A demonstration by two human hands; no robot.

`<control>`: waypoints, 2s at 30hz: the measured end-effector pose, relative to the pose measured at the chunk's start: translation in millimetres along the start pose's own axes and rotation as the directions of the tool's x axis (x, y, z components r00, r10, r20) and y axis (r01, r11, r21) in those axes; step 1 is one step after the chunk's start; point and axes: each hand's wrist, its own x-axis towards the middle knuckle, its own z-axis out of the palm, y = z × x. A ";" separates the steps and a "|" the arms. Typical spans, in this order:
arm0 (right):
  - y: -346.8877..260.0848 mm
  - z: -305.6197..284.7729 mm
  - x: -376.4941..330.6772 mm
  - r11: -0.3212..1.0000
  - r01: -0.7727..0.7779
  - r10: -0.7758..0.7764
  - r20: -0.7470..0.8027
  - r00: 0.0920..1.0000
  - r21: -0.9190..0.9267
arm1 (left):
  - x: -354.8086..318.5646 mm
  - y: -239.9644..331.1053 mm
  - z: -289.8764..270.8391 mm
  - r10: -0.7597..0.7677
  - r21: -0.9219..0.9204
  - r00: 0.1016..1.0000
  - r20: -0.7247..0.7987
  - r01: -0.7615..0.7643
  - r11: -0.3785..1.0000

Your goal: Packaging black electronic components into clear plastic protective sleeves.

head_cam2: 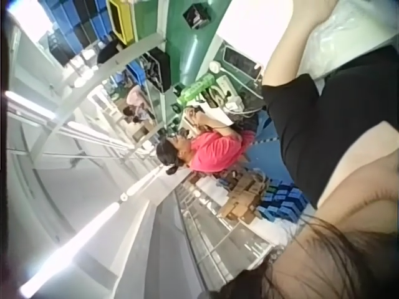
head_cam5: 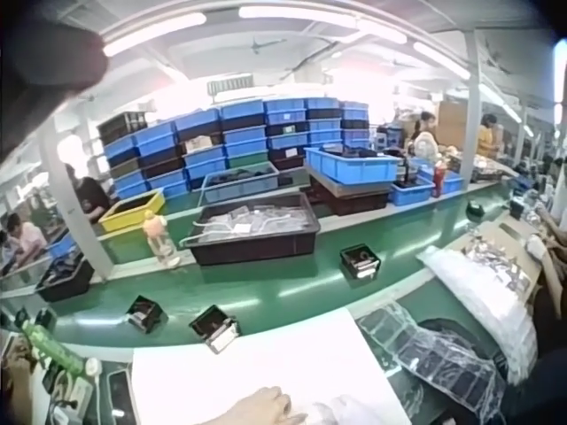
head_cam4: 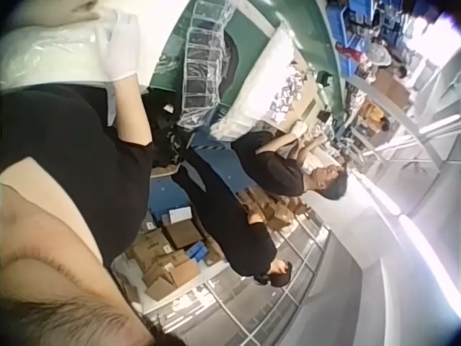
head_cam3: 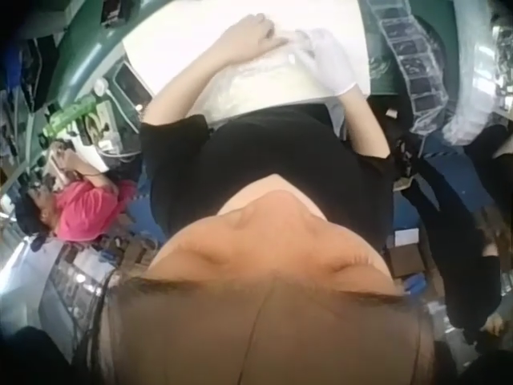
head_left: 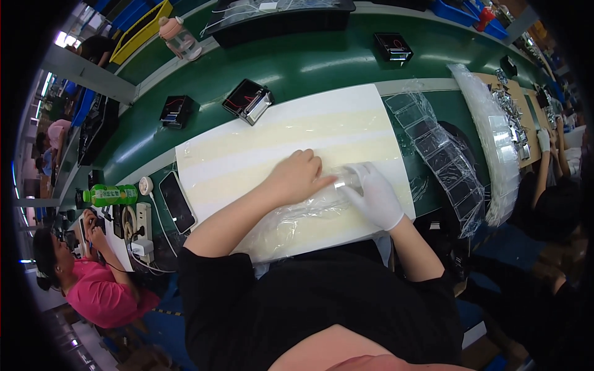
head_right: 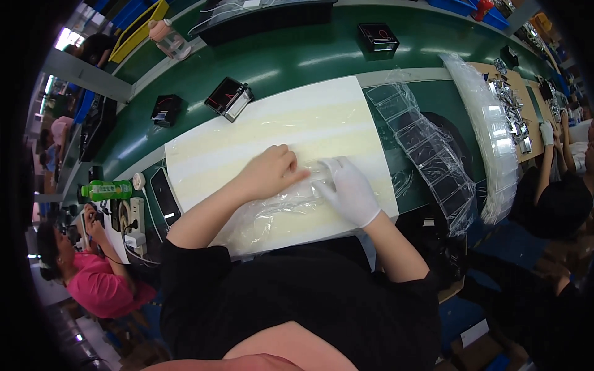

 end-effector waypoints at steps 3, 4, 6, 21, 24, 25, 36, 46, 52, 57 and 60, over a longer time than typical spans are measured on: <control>-5.4 5.3 1.0 0.998 -0.038 0.036 -0.051 0.998 -0.053 | -5.7 -2.5 15.0 0.096 -0.277 0.966 0.239 -0.027 0.960; -7.5 5.9 1.8 0.998 -0.039 0.036 -0.054 0.998 -0.053 | -6.4 -3.8 18.9 0.098 -0.275 0.966 0.240 -0.029 0.961; -13.1 6.4 0.9 0.984 -0.082 0.089 -0.037 0.995 0.159 | -7.7 -7.8 28.5 0.212 -0.673 0.953 0.217 -0.011 0.739; -15.6 15.4 -10.2 0.742 -0.131 0.185 -0.014 0.983 0.658 | -25.4 6.2 22.5 0.386 -0.827 0.921 0.061 -0.170 0.536; -17.6 14.3 -10.3 0.810 -0.102 0.196 -0.103 0.975 0.578 | -32.3 9.1 17.5 0.366 -0.728 0.929 0.059 -0.211 0.652; -15.4 16.4 -12.8 0.820 -0.091 0.226 -0.173 0.959 0.565 | -34.6 5.7 17.9 0.354 -0.716 0.935 -0.006 -0.251 0.652; -34.2 17.4 5.6 0.425 0.012 0.578 -0.282 0.766 0.905 | -84.5 -7.7 20.0 0.178 -0.649 0.954 -0.242 -0.295 0.701; -69.1 38.1 25.6 0.322 0.026 0.492 -0.191 0.850 0.946 | -117.7 1.7 22.2 -0.414 -0.972 0.880 -0.234 -0.223 0.074; -84.2 35.9 32.9 0.423 -0.044 0.401 -0.143 0.905 0.905 | -136.6 -3.5 7.7 -0.365 -0.948 0.927 -0.082 0.041 0.317; -46.7 16.9 51.7 0.055 0.040 0.395 -0.058 0.917 0.998 | -166.8 -19.4 22.8 -0.381 -0.748 0.872 -0.308 0.026 0.663; -34.7 -2.0 44.9 0.181 -0.004 0.366 -0.064 0.928 0.983 | -224.1 -37.8 40.3 -0.731 -0.718 0.146 -0.667 -0.390 0.577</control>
